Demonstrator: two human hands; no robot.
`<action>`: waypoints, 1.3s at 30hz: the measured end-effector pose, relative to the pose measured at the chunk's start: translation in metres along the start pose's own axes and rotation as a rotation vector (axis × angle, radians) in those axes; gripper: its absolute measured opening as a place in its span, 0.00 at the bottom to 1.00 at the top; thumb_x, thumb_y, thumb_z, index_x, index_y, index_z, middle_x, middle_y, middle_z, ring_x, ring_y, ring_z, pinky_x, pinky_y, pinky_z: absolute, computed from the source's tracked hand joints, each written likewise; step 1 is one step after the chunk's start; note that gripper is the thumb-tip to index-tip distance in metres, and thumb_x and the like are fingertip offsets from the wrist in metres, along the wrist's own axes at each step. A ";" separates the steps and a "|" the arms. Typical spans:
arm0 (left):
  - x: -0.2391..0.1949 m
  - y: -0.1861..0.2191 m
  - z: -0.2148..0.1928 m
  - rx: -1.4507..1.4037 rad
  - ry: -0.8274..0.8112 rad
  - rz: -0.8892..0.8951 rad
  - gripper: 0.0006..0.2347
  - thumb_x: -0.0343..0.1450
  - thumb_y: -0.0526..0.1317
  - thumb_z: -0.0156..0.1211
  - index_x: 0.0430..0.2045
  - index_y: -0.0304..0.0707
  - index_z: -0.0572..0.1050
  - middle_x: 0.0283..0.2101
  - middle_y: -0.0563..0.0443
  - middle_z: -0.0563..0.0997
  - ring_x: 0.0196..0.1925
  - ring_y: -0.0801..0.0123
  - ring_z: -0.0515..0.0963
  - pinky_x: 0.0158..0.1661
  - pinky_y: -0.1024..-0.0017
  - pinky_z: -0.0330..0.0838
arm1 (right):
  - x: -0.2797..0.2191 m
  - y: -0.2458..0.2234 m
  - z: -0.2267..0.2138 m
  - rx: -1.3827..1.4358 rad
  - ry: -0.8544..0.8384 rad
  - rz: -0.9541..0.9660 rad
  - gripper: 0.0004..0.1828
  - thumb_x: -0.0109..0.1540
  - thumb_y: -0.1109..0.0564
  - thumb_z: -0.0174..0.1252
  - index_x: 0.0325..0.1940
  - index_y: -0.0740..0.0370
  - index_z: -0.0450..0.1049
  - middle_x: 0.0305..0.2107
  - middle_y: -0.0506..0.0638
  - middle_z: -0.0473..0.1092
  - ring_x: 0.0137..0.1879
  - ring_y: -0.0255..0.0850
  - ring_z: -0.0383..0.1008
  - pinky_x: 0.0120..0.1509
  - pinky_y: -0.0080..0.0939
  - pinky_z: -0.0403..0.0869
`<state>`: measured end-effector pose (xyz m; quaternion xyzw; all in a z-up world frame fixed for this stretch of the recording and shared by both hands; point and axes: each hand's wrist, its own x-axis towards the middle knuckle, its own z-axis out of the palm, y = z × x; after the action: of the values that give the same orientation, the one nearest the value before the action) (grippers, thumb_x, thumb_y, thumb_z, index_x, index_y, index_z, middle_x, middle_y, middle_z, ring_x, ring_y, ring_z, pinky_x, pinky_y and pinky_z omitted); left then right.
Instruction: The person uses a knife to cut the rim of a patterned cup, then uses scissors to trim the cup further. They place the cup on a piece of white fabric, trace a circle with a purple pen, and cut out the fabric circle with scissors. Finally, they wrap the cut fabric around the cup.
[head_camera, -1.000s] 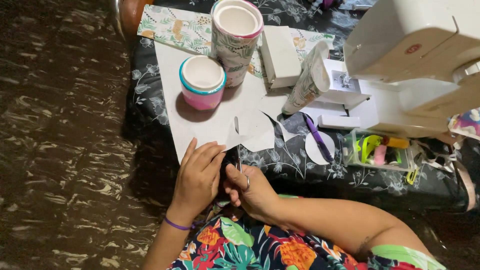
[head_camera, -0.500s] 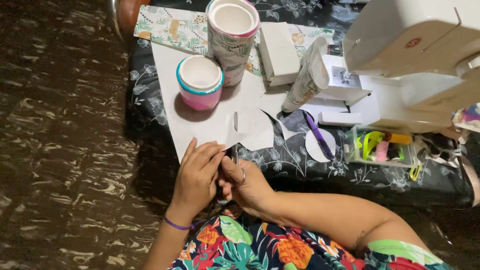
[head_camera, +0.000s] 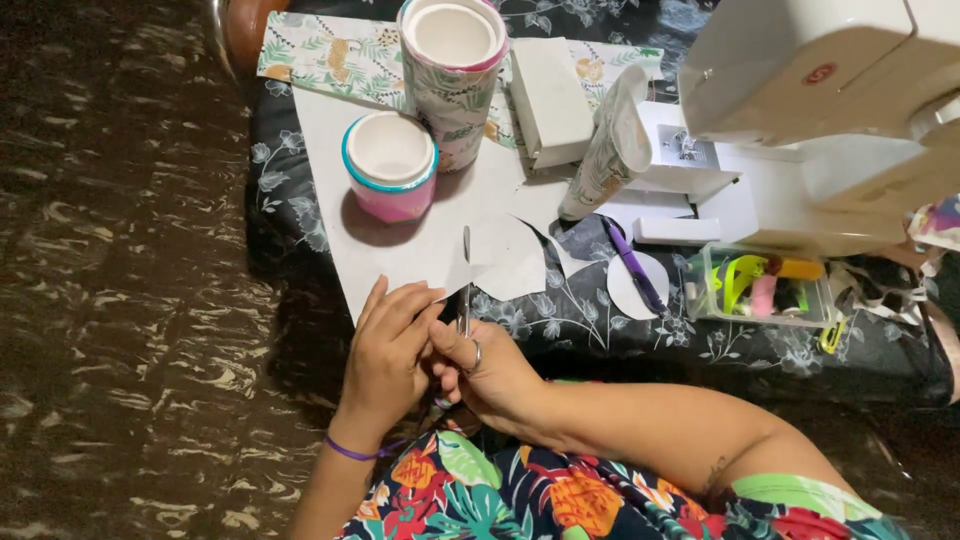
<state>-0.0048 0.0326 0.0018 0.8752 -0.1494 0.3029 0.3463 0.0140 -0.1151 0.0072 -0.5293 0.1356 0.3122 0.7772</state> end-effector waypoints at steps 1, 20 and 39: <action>0.000 0.000 0.001 0.001 -0.001 0.002 0.12 0.71 0.29 0.61 0.48 0.30 0.82 0.55 0.48 0.84 0.62 0.51 0.81 0.73 0.42 0.60 | -0.001 -0.001 0.000 0.002 0.000 -0.001 0.26 0.66 0.44 0.72 0.29 0.65 0.71 0.18 0.56 0.70 0.17 0.36 0.74 0.18 0.31 0.75; 0.031 0.036 0.004 0.015 -0.250 0.050 0.09 0.67 0.34 0.67 0.39 0.40 0.83 0.60 0.42 0.80 0.65 0.44 0.76 0.71 0.35 0.60 | -0.045 -0.192 -0.148 -0.872 -0.497 0.166 0.23 0.50 0.46 0.80 0.39 0.63 0.82 0.20 0.47 0.74 0.22 0.32 0.69 0.24 0.30 0.64; 0.059 0.058 0.087 0.250 -0.407 -0.056 0.42 0.60 0.73 0.64 0.48 0.26 0.77 0.73 0.30 0.67 0.76 0.39 0.64 0.74 0.31 0.44 | 0.048 -0.275 -0.169 -1.212 -0.331 0.141 0.22 0.47 0.57 0.84 0.39 0.74 0.89 0.11 0.57 0.70 0.14 0.41 0.68 0.15 0.35 0.63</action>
<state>0.0504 -0.0729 0.0189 0.9581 -0.1530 0.1267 0.2064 0.2435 -0.3190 0.1161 -0.8100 -0.1529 0.4618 0.3275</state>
